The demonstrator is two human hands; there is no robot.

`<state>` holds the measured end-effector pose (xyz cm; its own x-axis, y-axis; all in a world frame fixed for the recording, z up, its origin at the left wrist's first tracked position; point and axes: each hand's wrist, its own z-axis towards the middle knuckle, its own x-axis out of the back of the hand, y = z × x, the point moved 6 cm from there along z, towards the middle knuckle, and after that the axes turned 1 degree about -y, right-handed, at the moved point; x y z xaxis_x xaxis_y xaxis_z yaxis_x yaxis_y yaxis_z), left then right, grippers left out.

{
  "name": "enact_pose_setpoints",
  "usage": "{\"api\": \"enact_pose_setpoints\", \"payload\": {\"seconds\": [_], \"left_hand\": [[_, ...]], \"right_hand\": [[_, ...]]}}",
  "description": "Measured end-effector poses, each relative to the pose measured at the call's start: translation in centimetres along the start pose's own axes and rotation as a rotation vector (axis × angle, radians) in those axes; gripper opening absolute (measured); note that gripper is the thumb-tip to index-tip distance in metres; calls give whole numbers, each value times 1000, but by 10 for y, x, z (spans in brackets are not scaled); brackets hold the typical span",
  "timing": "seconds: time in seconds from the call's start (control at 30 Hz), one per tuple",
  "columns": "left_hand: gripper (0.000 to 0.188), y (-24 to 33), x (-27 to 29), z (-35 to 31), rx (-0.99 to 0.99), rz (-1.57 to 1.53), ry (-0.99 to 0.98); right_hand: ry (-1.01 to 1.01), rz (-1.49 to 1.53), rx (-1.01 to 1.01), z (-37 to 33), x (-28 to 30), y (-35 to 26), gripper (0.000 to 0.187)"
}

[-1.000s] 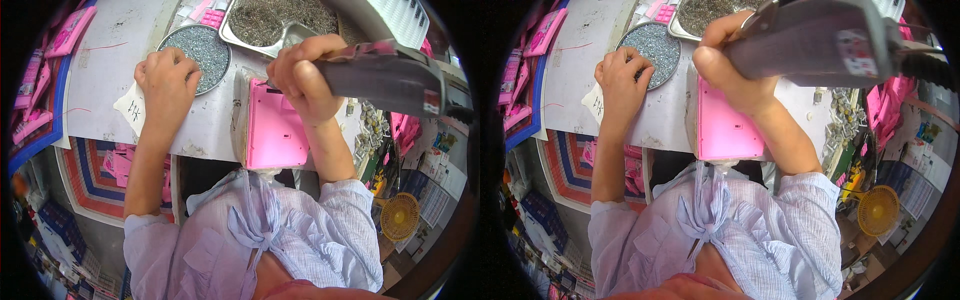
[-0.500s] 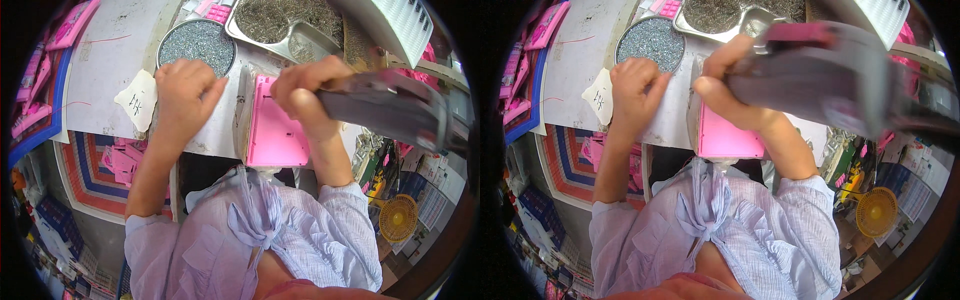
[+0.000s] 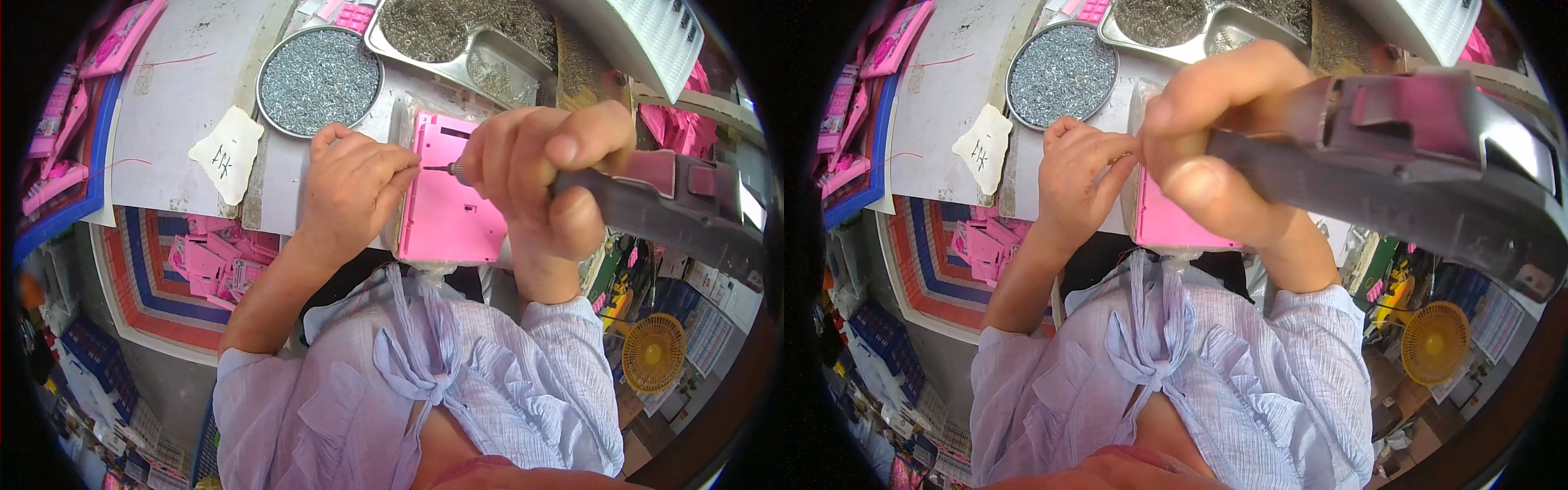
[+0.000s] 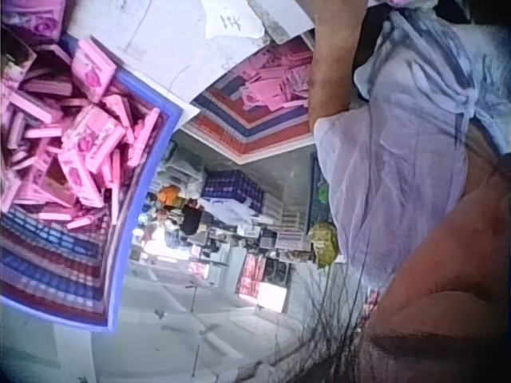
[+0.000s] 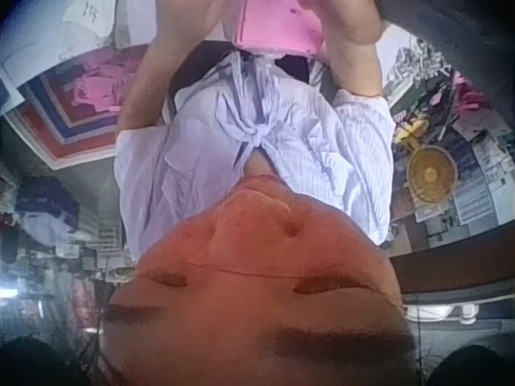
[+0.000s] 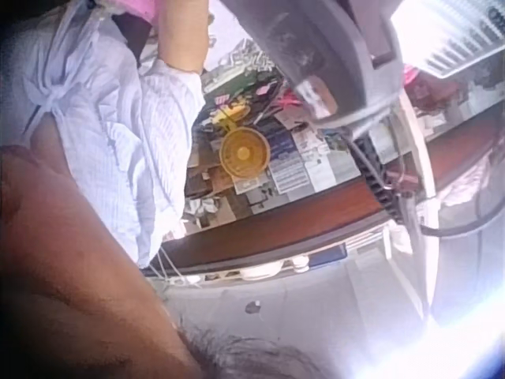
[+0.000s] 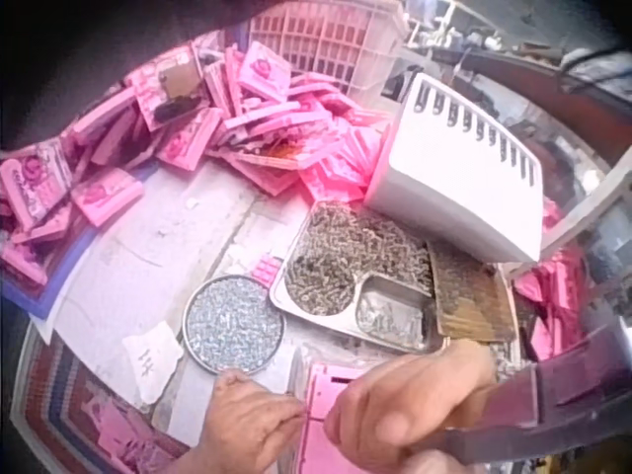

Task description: Assembling and soldering components inside a pink plastic toy casing.

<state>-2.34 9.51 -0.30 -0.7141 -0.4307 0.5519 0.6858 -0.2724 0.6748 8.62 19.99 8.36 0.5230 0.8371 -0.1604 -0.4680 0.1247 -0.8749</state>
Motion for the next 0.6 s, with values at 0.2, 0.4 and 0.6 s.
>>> {"api": "enact_pose_setpoints", "payload": {"seconds": [0.2, 0.4, 0.6], "left_hand": [[17, 10, 3, -5, -18, -20, -10], [21, -16, 27, 11, -84, -35, -56], [10, -79, 42, 21, 121, 570, -54]], "right_hand": [[29, 9, -10, -14, -11, -2, 31], [86, 12, -121, -33, -22, -2, 31], [17, -87, -285, -57, -40, 10, 24]]}}
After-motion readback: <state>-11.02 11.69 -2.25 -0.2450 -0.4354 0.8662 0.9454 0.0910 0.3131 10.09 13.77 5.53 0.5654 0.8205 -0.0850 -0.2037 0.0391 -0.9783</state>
